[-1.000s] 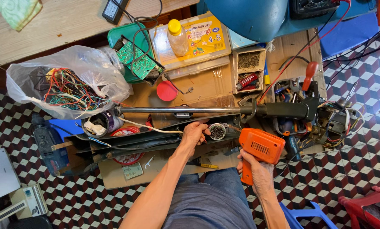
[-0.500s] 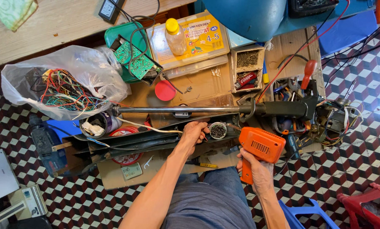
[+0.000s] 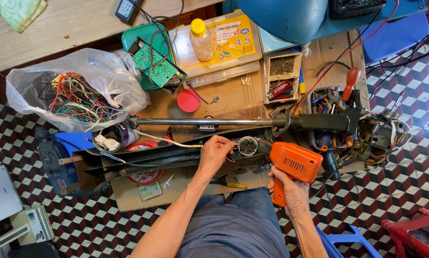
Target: The person uses a heat gun to apply heat to a small electronic component inside a long metal housing. They repeatedly move the component and the heat gun along the housing, then place the component back into the housing.
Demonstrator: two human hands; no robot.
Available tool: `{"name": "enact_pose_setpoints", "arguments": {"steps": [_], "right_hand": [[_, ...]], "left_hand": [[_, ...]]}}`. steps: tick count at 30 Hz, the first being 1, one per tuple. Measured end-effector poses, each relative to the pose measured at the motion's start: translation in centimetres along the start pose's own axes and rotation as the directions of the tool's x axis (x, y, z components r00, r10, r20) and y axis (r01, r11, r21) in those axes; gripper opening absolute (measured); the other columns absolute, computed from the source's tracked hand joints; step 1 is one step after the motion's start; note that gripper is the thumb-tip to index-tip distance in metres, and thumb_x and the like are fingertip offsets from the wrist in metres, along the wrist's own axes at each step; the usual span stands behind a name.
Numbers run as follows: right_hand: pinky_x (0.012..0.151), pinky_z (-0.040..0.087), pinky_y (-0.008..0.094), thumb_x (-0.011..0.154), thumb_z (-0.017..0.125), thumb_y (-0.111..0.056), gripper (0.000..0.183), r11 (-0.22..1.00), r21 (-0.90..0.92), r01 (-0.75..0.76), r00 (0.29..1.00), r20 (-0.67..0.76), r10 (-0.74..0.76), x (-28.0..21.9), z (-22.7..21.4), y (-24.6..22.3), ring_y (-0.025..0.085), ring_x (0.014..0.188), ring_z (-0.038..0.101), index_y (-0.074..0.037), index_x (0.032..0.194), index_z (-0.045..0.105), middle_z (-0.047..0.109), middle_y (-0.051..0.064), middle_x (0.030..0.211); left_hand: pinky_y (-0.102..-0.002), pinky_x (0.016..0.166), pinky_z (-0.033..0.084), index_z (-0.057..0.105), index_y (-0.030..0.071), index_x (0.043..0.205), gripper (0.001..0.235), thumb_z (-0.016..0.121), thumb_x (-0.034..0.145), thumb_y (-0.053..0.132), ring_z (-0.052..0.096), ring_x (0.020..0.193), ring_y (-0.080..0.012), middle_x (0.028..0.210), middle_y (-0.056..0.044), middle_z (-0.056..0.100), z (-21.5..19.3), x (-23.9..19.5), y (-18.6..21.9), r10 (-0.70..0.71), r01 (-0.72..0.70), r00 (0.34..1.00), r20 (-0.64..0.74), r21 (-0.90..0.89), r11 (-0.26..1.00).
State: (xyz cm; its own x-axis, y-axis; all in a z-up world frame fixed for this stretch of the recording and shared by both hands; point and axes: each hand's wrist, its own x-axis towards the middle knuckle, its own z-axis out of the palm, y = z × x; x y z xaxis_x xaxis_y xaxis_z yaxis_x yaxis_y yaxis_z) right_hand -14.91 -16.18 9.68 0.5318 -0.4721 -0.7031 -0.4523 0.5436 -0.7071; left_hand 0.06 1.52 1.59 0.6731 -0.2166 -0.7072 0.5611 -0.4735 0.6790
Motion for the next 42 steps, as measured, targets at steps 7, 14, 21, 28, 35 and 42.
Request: {"name": "enact_pose_setpoints", "arguments": {"steps": [7, 14, 21, 28, 35, 42], "right_hand": [[0.052, 0.056, 0.030, 0.088, 0.073, -0.013, 0.026, 0.999, -0.050, 0.014, 1.000, -0.016, -0.015, 0.5, 0.7, -0.2, 0.015, 0.059, 0.065, 0.003, 0.107, 0.067, 0.071, 0.011, 0.083], [0.049, 0.054, 0.028, 0.087, 0.073, -0.015, 0.025, 0.989, -0.150, 0.002, 1.000, 0.004, -0.002, 1.3, 1.8, -0.3, 0.015, 0.056, 0.065, 0.001, 0.107, 0.069, 0.071, 0.011, 0.080], [0.048, 0.052, 0.027, 0.087, 0.074, -0.014, 0.026, 0.976, -0.216, -0.007, 0.999, 0.046, 0.017, 2.4, 2.6, 0.0, 0.015, 0.055, 0.064, 0.001, 0.107, 0.070, 0.072, 0.012, 0.080], [0.048, 0.054, 0.027, 0.086, 0.076, -0.012, 0.027, 0.962, -0.271, 0.023, 1.000, 0.026, -0.017, 2.9, 3.4, 0.1, 0.015, 0.054, 0.065, 0.002, 0.109, 0.070, 0.072, 0.012, 0.081], [0.048, 0.054, 0.027, 0.086, 0.076, -0.013, 0.027, 0.962, -0.273, 0.014, 1.000, 0.023, -0.009, 3.3, 3.9, 0.2, 0.015, 0.054, 0.065, 0.002, 0.109, 0.070, 0.073, 0.012, 0.081], [0.048, 0.054, 0.027, 0.086, 0.075, -0.015, 0.028, 0.946, -0.324, 0.005, 0.999, 0.032, 0.006, 3.5, 3.7, -0.3, 0.015, 0.053, 0.064, 0.002, 0.107, 0.070, 0.071, 0.011, 0.078]], "left_hand": [[-0.024, 0.048, 0.047, 0.071, 0.002, 0.100, 0.025, 0.069, 0.093, 0.025, 0.058, 0.053, -0.0073, 0.073, -0.003, 0.075, -0.1, -0.6, -0.4, 0.024, -0.023, 1.000, 0.008, -0.103, 0.994], [-0.024, 0.051, 0.054, 0.071, 0.001, 0.098, 0.020, 0.072, 0.091, 0.020, 0.063, 0.060, -0.0071, 0.072, -0.005, 0.073, 0.4, -0.6, -1.0, 0.088, -0.093, 0.992, -0.088, -0.044, 0.995], [-0.026, 0.049, 0.049, 0.075, -0.001, 0.099, 0.023, 0.072, 0.094, 0.021, 0.060, 0.056, -0.0069, 0.076, -0.006, 0.075, -0.5, -1.7, -1.2, 0.071, -0.081, 0.994, -0.082, -0.138, 0.987], [-0.024, 0.049, 0.049, 0.072, 0.002, 0.111, 0.025, 0.063, 0.097, 0.021, 0.060, 0.055, -0.0050, 0.084, -0.006, 0.078, -0.9, -1.5, -1.5, 0.079, -0.087, 0.995, -0.055, -0.171, 0.981], [-0.025, 0.047, 0.047, 0.072, 0.003, 0.114, 0.026, 0.063, 0.097, 0.021, 0.059, 0.054, -0.0061, 0.085, -0.006, 0.078, -1.1, -1.4, -1.6, 0.034, -0.038, 0.999, -0.025, -0.174, 0.984], [-0.025, 0.054, 0.052, 0.072, 0.003, 0.118, 0.031, 0.062, 0.097, 0.023, 0.063, 0.058, -0.0075, 0.086, -0.006, 0.079, -0.9, -0.8, -1.6, 0.059, -0.062, 0.998, -0.032, -0.107, 0.992]]}}
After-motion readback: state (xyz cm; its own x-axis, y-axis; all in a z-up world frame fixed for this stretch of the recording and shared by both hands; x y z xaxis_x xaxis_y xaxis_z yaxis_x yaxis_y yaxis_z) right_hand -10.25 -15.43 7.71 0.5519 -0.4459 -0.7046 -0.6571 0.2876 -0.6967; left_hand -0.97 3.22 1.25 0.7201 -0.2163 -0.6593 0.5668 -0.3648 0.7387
